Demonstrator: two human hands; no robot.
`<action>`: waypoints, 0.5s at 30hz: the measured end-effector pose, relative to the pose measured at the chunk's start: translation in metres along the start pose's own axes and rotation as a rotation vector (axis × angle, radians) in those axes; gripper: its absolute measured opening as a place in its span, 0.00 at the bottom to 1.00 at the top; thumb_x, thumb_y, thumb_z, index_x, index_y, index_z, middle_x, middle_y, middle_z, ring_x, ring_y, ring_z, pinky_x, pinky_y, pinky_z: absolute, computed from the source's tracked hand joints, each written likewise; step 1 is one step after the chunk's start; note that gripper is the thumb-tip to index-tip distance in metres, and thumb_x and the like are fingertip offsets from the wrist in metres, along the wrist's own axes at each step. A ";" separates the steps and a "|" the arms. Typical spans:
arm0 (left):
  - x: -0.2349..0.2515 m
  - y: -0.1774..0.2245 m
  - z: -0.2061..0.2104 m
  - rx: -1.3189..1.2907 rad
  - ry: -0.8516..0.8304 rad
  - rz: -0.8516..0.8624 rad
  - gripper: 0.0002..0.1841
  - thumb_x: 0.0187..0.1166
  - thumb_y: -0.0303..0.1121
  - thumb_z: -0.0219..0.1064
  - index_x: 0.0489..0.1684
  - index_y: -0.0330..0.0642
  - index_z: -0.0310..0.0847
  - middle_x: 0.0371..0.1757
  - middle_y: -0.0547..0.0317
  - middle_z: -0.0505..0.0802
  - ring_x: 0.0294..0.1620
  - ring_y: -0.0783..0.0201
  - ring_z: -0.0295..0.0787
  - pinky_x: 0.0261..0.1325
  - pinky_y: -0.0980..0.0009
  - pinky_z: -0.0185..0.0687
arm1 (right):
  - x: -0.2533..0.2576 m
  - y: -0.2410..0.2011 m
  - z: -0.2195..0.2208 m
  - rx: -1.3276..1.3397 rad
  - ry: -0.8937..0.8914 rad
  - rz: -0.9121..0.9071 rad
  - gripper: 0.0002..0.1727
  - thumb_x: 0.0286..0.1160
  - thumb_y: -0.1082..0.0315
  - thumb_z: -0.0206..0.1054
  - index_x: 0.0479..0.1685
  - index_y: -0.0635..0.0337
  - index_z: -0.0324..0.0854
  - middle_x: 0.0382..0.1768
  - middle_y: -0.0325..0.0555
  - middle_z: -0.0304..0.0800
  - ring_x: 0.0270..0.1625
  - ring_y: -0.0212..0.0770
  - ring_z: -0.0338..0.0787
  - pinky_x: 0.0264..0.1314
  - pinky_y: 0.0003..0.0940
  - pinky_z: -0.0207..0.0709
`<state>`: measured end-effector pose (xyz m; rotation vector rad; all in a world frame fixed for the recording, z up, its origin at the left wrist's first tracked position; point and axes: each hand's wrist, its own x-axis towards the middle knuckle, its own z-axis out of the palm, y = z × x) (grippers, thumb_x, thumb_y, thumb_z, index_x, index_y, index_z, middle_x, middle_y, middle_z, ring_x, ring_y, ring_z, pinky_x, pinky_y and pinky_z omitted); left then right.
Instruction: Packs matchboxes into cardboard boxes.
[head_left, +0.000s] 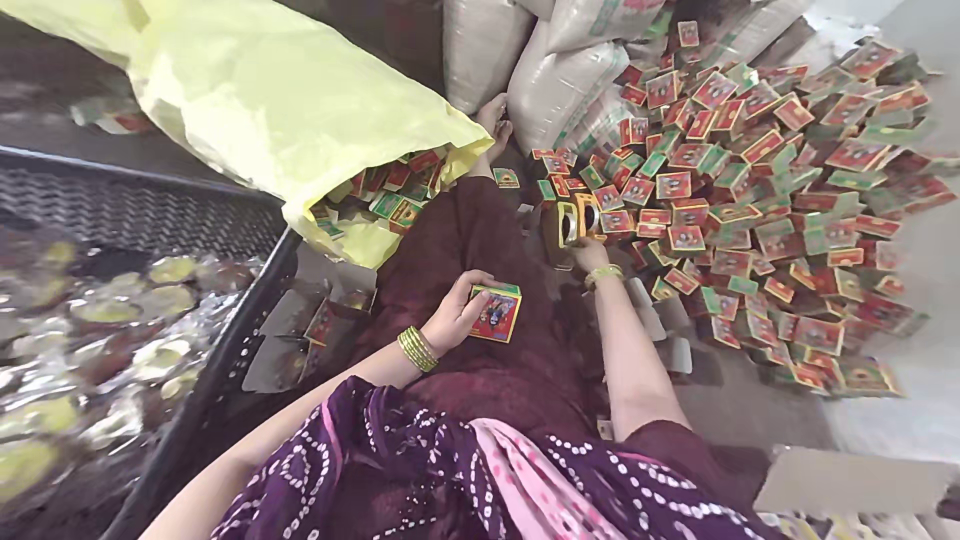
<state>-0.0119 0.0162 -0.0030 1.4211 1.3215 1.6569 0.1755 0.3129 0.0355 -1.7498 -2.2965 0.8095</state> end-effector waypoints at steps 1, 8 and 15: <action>0.000 -0.001 0.001 0.002 0.013 0.006 0.18 0.91 0.33 0.49 0.68 0.31 0.72 0.69 0.45 0.84 0.68 0.62 0.85 0.69 0.63 0.84 | -0.017 -0.011 -0.003 0.164 -0.038 -0.089 0.17 0.78 0.58 0.72 0.58 0.59 0.87 0.53 0.59 0.91 0.55 0.55 0.89 0.60 0.58 0.80; -0.001 0.000 0.003 0.067 0.054 -0.042 0.18 0.91 0.36 0.49 0.67 0.35 0.76 0.71 0.47 0.83 0.70 0.62 0.83 0.72 0.61 0.82 | -0.163 -0.080 0.006 0.978 -0.364 -0.370 0.07 0.77 0.71 0.67 0.41 0.63 0.90 0.76 0.48 0.82 0.72 0.44 0.84 0.75 0.43 0.79; -0.005 -0.003 0.004 0.056 0.041 -0.022 0.27 0.89 0.53 0.54 0.69 0.38 0.75 0.69 0.50 0.84 0.67 0.62 0.84 0.70 0.60 0.83 | -0.188 -0.094 0.037 0.944 -0.415 -0.121 0.18 0.77 0.67 0.72 0.63 0.65 0.87 0.63 0.48 0.91 0.65 0.40 0.88 0.69 0.39 0.81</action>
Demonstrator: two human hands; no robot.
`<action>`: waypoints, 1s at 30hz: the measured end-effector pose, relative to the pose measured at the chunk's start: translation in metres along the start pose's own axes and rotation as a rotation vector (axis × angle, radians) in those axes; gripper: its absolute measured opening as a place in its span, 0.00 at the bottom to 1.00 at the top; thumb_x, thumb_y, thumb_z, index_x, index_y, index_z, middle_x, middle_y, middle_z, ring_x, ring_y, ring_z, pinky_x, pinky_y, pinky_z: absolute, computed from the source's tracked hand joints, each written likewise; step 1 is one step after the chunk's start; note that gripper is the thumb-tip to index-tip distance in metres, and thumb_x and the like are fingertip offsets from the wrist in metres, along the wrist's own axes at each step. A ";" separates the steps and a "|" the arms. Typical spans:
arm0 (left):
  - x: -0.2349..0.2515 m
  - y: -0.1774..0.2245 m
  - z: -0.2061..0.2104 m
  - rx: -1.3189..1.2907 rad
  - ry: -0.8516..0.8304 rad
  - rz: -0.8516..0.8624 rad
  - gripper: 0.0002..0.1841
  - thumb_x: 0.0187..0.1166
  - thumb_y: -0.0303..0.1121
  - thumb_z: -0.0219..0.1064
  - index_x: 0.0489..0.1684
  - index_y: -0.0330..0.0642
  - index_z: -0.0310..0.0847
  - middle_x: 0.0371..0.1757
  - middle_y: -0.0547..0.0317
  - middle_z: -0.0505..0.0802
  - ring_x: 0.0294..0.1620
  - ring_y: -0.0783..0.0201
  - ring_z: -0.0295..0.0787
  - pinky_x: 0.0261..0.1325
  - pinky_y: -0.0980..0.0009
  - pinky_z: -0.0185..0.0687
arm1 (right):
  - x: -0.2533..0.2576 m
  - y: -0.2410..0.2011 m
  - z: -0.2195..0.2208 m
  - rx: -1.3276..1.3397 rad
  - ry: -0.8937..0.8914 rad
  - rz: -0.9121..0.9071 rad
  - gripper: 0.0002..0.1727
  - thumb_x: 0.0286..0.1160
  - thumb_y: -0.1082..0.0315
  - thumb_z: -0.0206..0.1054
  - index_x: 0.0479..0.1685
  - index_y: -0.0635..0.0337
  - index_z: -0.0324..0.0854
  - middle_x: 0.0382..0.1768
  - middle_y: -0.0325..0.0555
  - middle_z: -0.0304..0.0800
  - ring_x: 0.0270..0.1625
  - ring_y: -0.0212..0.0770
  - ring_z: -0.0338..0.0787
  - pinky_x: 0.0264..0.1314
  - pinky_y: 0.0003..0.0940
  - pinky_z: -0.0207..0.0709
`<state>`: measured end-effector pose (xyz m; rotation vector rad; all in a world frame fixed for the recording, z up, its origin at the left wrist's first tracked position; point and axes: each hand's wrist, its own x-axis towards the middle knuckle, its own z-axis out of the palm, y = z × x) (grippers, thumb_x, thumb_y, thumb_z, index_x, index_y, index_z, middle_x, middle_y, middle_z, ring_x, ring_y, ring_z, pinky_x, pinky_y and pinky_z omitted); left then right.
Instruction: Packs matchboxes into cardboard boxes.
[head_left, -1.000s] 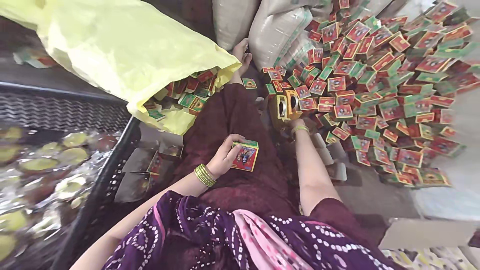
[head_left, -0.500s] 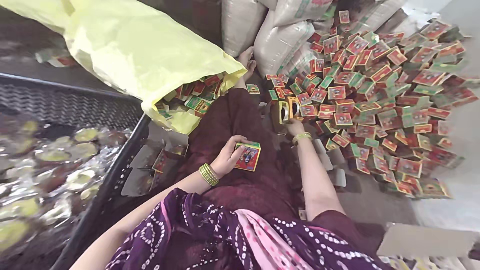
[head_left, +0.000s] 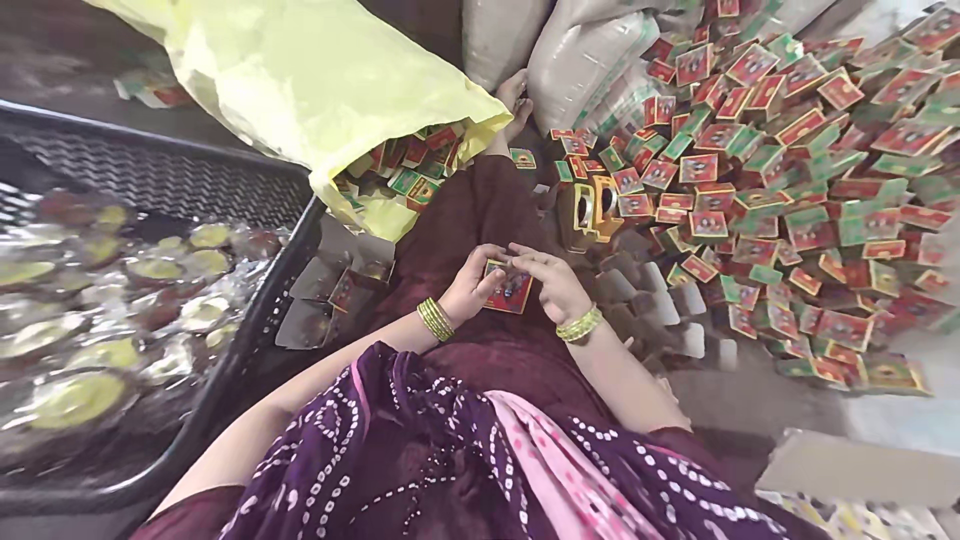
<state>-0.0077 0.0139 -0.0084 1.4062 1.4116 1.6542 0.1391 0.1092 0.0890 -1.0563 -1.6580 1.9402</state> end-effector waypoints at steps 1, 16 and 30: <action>-0.001 0.001 0.001 -0.017 0.002 -0.014 0.27 0.86 0.52 0.61 0.69 0.38 0.74 0.69 0.50 0.84 0.66 0.62 0.85 0.68 0.59 0.85 | 0.002 0.002 0.002 0.004 0.022 0.009 0.18 0.76 0.67 0.73 0.63 0.65 0.87 0.56 0.49 0.93 0.60 0.40 0.90 0.65 0.38 0.83; -0.005 0.003 -0.003 -0.001 -0.084 0.137 0.38 0.75 0.39 0.66 0.81 0.30 0.51 0.75 0.42 0.77 0.71 0.59 0.81 0.71 0.61 0.83 | 0.018 0.002 -0.023 -0.519 -0.117 -0.220 0.32 0.69 0.49 0.78 0.66 0.62 0.82 0.53 0.47 0.93 0.54 0.36 0.92 0.63 0.38 0.86; 0.007 0.001 -0.001 -0.139 0.050 -0.167 0.36 0.75 0.31 0.62 0.82 0.31 0.47 0.77 0.43 0.74 0.64 0.58 0.88 0.52 0.62 0.93 | 0.086 -0.136 -0.182 0.240 0.773 -0.589 0.20 0.89 0.57 0.51 0.68 0.61 0.69 0.52 0.47 0.83 0.49 0.39 0.88 0.51 0.38 0.86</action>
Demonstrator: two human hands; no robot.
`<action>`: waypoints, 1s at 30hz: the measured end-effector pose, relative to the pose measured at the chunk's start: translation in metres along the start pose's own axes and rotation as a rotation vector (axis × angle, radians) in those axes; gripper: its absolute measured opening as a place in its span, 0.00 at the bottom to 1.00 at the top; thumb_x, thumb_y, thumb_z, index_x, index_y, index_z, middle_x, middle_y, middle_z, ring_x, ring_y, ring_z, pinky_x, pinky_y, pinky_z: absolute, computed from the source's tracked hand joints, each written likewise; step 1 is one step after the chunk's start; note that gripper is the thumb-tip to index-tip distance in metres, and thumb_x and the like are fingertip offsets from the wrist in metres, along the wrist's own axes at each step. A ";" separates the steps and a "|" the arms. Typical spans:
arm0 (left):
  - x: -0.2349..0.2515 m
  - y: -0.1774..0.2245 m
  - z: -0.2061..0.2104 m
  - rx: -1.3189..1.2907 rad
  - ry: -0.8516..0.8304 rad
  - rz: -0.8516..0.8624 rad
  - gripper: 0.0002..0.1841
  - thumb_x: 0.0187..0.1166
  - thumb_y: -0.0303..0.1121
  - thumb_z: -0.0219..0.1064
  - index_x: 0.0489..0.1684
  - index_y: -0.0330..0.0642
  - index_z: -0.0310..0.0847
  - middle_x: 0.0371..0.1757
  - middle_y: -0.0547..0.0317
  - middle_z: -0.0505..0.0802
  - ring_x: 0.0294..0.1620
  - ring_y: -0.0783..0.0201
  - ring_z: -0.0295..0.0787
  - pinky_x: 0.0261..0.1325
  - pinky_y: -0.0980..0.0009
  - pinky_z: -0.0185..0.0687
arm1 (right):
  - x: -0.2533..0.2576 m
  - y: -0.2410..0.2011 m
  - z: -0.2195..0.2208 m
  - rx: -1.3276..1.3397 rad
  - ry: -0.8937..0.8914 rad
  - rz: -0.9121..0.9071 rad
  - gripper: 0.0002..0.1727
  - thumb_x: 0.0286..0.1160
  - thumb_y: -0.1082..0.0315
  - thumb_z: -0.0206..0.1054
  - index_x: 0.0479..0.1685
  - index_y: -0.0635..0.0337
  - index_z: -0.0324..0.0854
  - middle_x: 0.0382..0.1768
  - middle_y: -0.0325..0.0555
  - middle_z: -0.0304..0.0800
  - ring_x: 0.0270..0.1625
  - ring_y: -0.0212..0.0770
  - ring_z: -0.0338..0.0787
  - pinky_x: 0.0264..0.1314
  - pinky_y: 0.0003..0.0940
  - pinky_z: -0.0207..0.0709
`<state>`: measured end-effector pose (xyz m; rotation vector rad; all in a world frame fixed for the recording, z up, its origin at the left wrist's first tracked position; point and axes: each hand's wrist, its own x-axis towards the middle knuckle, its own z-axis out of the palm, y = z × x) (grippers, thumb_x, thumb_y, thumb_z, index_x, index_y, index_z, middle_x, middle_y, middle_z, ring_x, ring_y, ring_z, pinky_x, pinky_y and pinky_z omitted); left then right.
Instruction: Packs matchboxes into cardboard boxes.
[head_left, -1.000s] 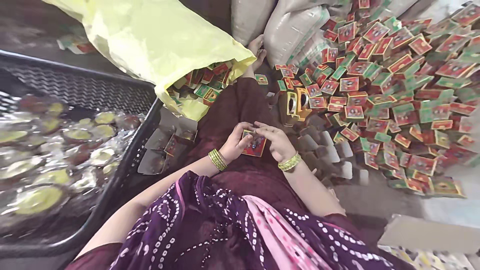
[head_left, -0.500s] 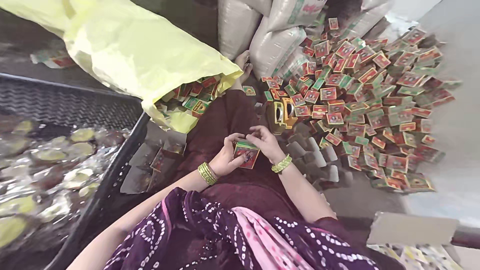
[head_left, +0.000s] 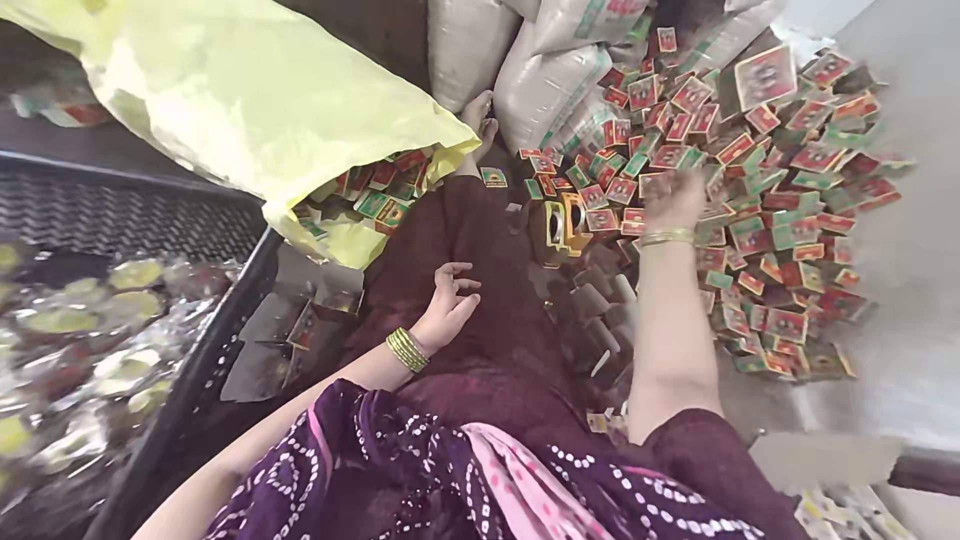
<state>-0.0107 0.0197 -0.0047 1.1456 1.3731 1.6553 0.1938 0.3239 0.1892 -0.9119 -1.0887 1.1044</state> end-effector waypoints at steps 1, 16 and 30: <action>0.001 -0.001 -0.001 0.007 -0.002 0.000 0.35 0.76 0.31 0.62 0.81 0.31 0.48 0.77 0.44 0.74 0.62 0.59 0.89 0.51 0.64 0.92 | -0.003 0.021 0.006 -0.157 -0.091 0.030 0.20 0.86 0.58 0.55 0.68 0.63 0.71 0.50 0.47 0.83 0.47 0.37 0.86 0.50 0.37 0.85; 0.007 0.000 -0.008 0.107 -0.057 -0.020 0.25 0.79 0.27 0.59 0.76 0.31 0.61 0.71 0.47 0.82 0.56 0.60 0.92 0.52 0.62 0.94 | -0.053 0.185 0.050 -1.056 -0.558 0.058 0.20 0.83 0.69 0.60 0.70 0.58 0.85 0.65 0.60 0.89 0.68 0.59 0.87 0.73 0.62 0.76; -0.013 0.010 0.009 0.029 -0.204 0.132 0.49 0.54 0.41 0.90 0.76 0.27 0.65 0.63 0.50 0.91 0.65 0.62 0.89 0.71 0.61 0.87 | -0.202 0.044 -0.010 -0.568 -1.012 -0.382 0.15 0.77 0.76 0.61 0.51 0.60 0.94 0.57 0.46 0.95 0.64 0.38 0.91 0.70 0.38 0.84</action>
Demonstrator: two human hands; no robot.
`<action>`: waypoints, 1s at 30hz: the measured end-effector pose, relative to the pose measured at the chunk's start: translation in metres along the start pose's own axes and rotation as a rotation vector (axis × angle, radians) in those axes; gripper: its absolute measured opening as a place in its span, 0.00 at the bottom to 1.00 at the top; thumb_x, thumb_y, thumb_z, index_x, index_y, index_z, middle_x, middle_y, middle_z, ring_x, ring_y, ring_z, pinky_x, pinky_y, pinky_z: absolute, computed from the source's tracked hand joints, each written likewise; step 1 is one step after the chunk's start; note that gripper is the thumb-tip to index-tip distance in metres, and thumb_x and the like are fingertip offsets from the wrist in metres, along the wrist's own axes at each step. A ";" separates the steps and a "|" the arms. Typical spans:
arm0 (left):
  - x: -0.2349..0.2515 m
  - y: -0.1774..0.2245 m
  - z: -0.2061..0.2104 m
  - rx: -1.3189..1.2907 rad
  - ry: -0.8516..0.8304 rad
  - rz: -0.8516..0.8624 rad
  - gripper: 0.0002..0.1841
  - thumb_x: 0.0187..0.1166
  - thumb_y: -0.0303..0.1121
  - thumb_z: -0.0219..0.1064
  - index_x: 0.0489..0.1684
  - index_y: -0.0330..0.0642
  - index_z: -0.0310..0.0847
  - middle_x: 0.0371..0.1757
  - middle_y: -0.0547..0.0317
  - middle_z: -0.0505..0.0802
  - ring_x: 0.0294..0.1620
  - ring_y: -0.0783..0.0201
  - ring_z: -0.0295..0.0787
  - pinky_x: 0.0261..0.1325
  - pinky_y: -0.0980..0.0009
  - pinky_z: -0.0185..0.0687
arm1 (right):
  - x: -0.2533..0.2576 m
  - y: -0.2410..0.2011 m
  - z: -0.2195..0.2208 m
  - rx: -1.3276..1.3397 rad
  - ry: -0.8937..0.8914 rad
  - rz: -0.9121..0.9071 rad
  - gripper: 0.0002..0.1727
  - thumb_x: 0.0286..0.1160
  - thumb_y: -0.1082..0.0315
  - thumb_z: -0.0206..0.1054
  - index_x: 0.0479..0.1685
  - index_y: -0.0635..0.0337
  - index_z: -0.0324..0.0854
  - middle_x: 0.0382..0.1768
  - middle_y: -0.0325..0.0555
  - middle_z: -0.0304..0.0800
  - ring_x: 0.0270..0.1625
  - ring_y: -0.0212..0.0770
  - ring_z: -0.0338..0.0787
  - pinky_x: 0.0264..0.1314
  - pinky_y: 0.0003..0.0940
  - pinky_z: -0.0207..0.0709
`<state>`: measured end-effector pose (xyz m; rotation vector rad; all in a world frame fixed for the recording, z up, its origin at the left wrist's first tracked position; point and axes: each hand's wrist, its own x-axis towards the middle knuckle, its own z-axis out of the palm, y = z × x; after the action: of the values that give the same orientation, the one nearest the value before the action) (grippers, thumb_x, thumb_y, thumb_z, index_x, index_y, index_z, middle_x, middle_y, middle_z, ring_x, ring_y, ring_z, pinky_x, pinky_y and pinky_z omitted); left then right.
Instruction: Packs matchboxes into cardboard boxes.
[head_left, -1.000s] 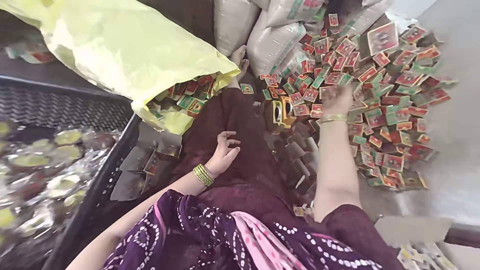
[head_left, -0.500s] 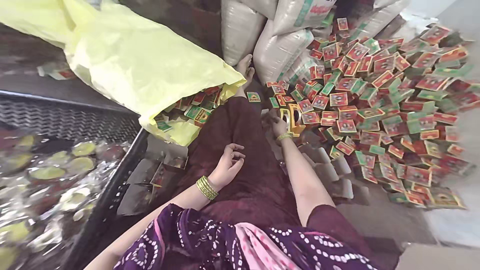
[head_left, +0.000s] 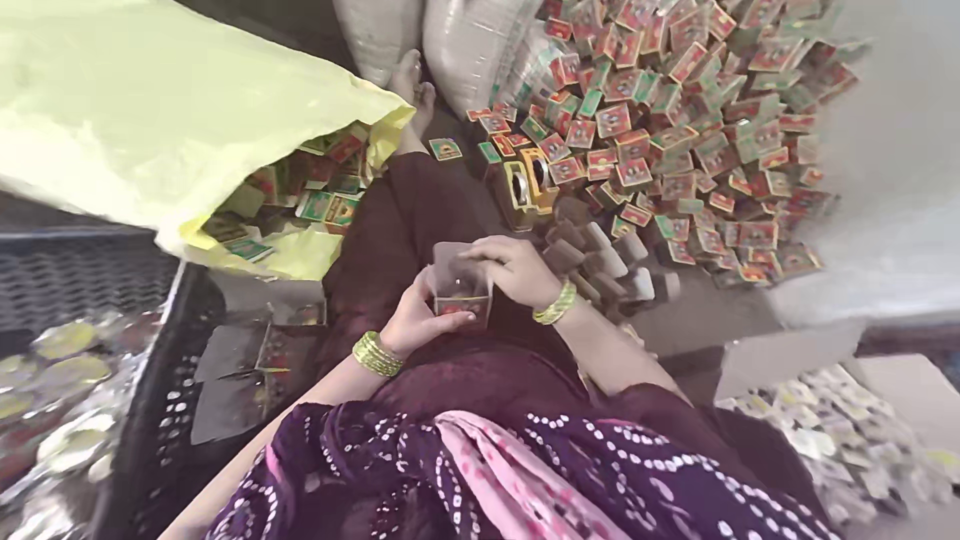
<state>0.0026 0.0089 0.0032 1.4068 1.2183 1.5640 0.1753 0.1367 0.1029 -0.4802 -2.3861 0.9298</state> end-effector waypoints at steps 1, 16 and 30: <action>-0.003 0.001 0.001 -0.019 -0.010 -0.015 0.47 0.54 0.39 0.90 0.75 0.27 0.67 0.63 0.51 0.91 0.65 0.61 0.90 0.72 0.60 0.87 | -0.009 0.001 0.004 -0.025 0.040 -0.033 0.15 0.78 0.78 0.60 0.52 0.61 0.93 0.59 0.49 0.94 0.66 0.40 0.90 0.72 0.39 0.83; 0.000 0.045 0.014 -0.055 0.114 -0.072 0.46 0.53 0.20 0.84 0.78 0.38 0.63 0.62 0.62 0.88 0.63 0.71 0.87 0.69 0.68 0.85 | -0.239 0.121 -0.112 -0.732 0.015 1.603 0.29 0.75 0.56 0.71 0.67 0.72 0.80 0.66 0.73 0.83 0.70 0.71 0.83 0.69 0.75 0.74; -0.007 0.004 0.002 0.154 0.076 -0.168 0.56 0.48 0.33 0.93 0.84 0.37 0.58 0.69 0.55 0.87 0.68 0.67 0.86 0.75 0.63 0.84 | -0.279 0.149 -0.092 -0.621 -0.202 1.601 0.34 0.77 0.43 0.68 0.68 0.66 0.83 0.67 0.67 0.86 0.72 0.66 0.84 0.73 0.70 0.73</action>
<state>0.0066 0.0013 0.0043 1.3115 1.4896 1.4445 0.4711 0.1497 -0.0410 -2.8140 -2.0412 0.6657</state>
